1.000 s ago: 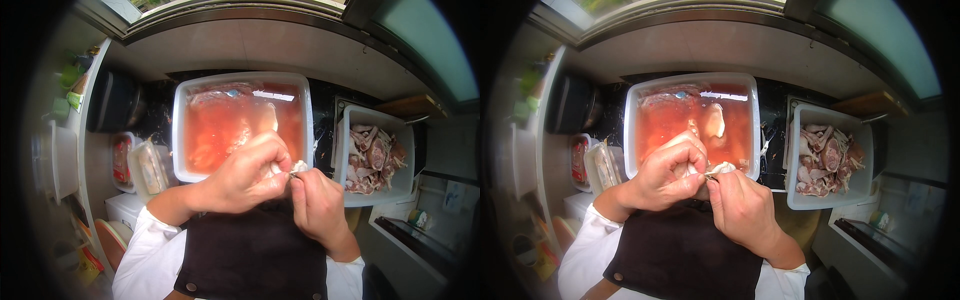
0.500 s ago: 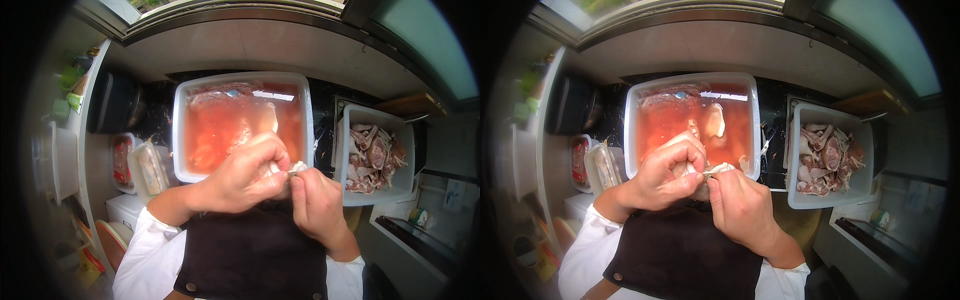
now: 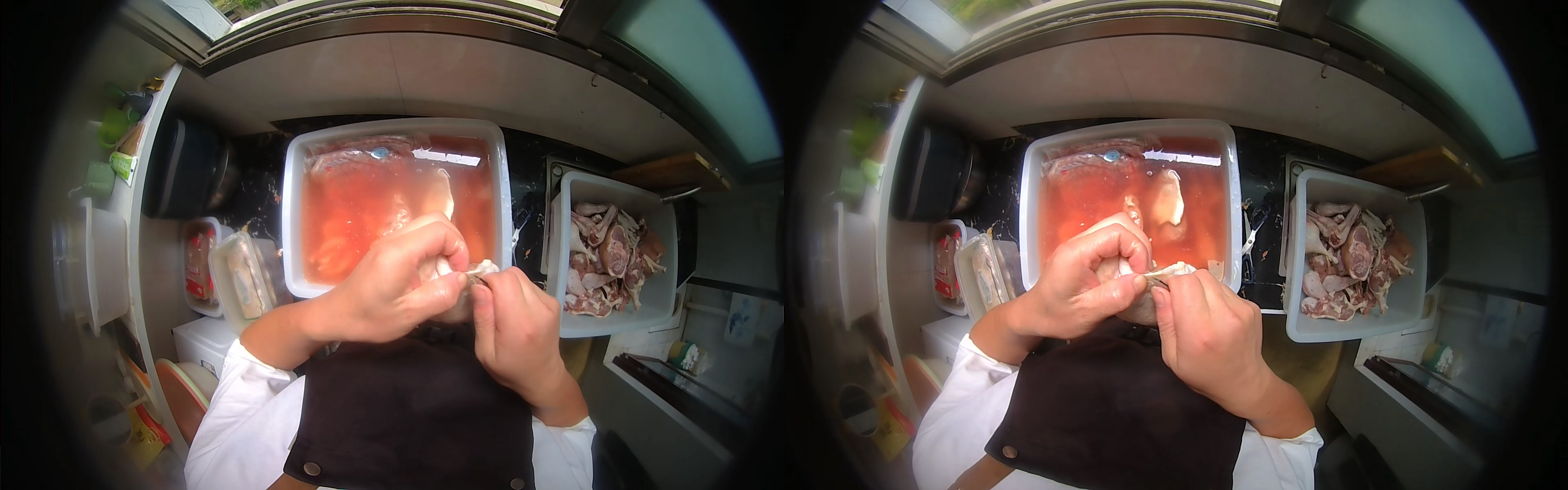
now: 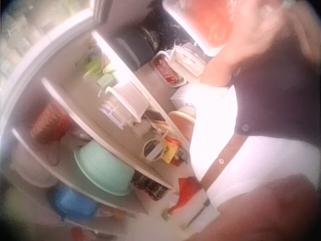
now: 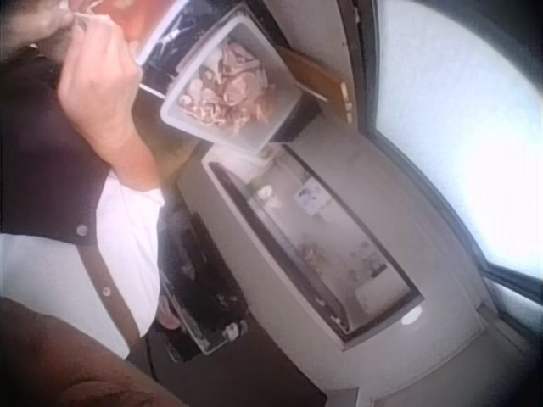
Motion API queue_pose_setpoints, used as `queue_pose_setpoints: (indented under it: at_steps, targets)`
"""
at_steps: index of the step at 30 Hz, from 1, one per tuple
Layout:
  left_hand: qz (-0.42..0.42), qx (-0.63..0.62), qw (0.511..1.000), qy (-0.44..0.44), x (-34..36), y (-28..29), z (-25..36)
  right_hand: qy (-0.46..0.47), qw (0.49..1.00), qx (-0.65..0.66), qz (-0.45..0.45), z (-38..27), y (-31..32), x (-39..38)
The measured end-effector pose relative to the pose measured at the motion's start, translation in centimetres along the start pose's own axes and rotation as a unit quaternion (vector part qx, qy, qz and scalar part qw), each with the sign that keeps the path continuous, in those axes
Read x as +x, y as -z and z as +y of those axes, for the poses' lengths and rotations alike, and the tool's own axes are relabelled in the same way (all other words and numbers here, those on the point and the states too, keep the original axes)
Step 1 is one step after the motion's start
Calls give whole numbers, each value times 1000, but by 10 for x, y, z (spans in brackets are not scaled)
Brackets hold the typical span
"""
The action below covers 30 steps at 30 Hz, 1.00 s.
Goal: The person removes meat from a cooked chicken leg using a small knife. They repeatedly cut and pull the meat away from the bone, placing the separated meat into a container of reddish liquid and the bones into a separate bin.
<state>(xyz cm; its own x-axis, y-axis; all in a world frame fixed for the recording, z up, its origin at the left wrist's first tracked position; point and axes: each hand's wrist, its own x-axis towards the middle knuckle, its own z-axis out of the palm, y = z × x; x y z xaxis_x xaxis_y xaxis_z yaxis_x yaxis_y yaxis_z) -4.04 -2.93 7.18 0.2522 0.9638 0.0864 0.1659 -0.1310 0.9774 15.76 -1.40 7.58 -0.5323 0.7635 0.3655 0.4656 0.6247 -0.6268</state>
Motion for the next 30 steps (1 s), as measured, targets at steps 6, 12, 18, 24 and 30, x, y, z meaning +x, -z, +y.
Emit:
queue_pose_setpoints:
  at_steps: [6,12,18,24,30]
  targets:
    - [0,3,1000,5,1,-2,1,4,1000,-27,-8,3,-1,0]
    - [8,-48,998,43,3,1,-3,-62,993,86,52,17,0,2]
    - [12,-167,979,115,4,7,2,-60,969,237,-36,30,12,9]
    - [9,-168,979,118,6,5,4,-57,955,286,-60,36,14,8]
    - [10,-145,988,48,8,6,-3,-109,922,368,-39,40,7,3]
